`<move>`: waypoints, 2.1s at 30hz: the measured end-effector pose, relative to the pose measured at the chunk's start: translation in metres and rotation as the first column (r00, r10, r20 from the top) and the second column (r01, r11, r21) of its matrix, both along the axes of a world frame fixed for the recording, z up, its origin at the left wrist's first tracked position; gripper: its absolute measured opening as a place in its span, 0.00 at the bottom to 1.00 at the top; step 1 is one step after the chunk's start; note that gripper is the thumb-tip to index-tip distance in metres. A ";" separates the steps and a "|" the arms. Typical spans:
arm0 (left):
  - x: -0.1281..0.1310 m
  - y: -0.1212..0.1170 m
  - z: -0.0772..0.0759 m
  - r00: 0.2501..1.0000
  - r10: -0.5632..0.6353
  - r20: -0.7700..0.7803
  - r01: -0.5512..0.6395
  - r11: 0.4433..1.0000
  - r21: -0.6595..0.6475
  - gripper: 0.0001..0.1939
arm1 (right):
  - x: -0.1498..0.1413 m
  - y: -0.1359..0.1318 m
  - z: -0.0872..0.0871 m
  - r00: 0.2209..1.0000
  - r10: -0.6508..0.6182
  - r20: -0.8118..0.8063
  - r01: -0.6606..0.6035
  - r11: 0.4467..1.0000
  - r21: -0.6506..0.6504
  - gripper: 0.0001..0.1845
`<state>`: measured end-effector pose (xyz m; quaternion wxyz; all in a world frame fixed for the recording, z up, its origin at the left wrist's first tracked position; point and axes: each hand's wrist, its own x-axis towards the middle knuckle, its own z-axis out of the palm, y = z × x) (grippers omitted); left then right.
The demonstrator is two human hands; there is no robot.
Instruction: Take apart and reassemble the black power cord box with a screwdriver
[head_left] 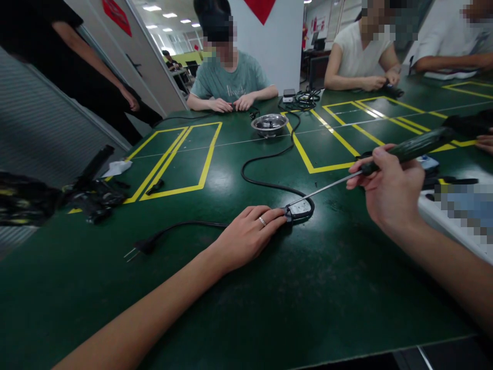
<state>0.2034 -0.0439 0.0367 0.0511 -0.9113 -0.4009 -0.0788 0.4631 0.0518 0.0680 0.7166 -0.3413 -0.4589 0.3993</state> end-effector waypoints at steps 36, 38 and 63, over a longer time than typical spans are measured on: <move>-0.004 0.000 -0.002 0.995 -0.023 0.102 0.027 0.999 -0.033 0.22 | -0.003 0.000 -0.007 0.998 -0.007 0.058 0.006 1.000 0.009 0.08; -0.006 0.001 -0.003 0.989 -0.001 0.150 0.008 0.999 -0.051 0.20 | -0.003 0.000 -0.006 0.996 -0.022 0.089 0.020 1.000 0.014 0.08; -0.010 0.001 -0.004 0.943 0.192 0.272 -0.140 0.970 -0.198 0.22 | 0.002 0.005 -0.002 0.999 0.015 0.037 -0.015 1.000 0.014 0.06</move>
